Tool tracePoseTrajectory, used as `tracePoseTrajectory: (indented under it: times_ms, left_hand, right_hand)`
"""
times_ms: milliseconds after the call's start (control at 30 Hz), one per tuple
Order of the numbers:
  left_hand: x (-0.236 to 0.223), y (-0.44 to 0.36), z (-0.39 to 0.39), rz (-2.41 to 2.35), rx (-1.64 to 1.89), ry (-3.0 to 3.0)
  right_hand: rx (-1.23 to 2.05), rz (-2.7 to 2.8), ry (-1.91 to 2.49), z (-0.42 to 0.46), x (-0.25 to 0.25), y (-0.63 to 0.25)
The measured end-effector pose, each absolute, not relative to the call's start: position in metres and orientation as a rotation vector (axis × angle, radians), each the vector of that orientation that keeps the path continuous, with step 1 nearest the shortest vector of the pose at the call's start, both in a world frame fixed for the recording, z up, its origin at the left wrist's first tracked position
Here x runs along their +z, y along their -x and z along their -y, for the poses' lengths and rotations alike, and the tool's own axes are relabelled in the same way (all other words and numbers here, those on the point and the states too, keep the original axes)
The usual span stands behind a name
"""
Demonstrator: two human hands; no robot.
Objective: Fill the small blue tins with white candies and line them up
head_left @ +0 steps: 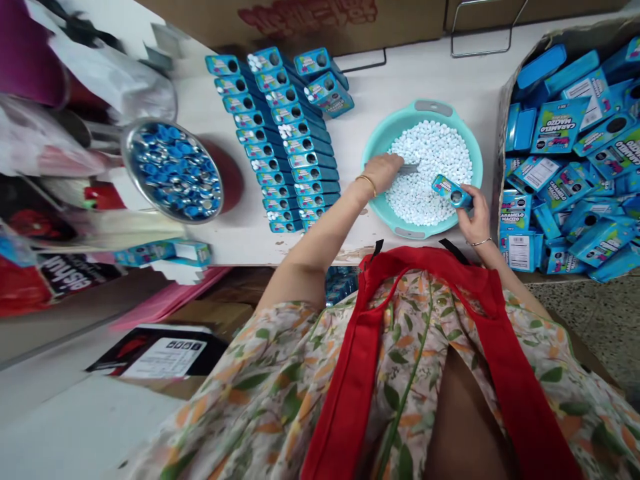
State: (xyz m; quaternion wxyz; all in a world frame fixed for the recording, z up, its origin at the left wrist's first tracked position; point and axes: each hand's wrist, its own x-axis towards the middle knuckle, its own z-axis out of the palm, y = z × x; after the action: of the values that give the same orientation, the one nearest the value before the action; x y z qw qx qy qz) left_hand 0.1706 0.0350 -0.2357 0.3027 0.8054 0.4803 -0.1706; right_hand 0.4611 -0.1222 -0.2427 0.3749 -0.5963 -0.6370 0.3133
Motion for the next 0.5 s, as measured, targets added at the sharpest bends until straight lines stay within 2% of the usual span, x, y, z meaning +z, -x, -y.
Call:
tracePoseTrajectory:
  times_ms: [133, 267, 367, 500]
  left_hand:
    - [-0.273, -0.212, -0.02, -1.143, -0.173, -1.99]
    - [-0.284, -0.216, -0.014, -1.07, 0.045, -1.82]
    - [-0.268, -0.192, -0.018, -0.983, 0.136, -1.824]
    - [-0.208, -0.154, -0.024, -0.941, 0.179, -1.976]
  right_hand:
    - [0.899, 1.647, 1.512, 0.129, -0.235, -0.459]
    - [1.03, 1.61, 1.497, 0.138, -0.234, -0.451]
    - [1.079, 1.563, 1.508, 0.141, -0.239, -0.447]
    - [1.046, 1.496, 1.547, 0.138, -0.253, -0.444]
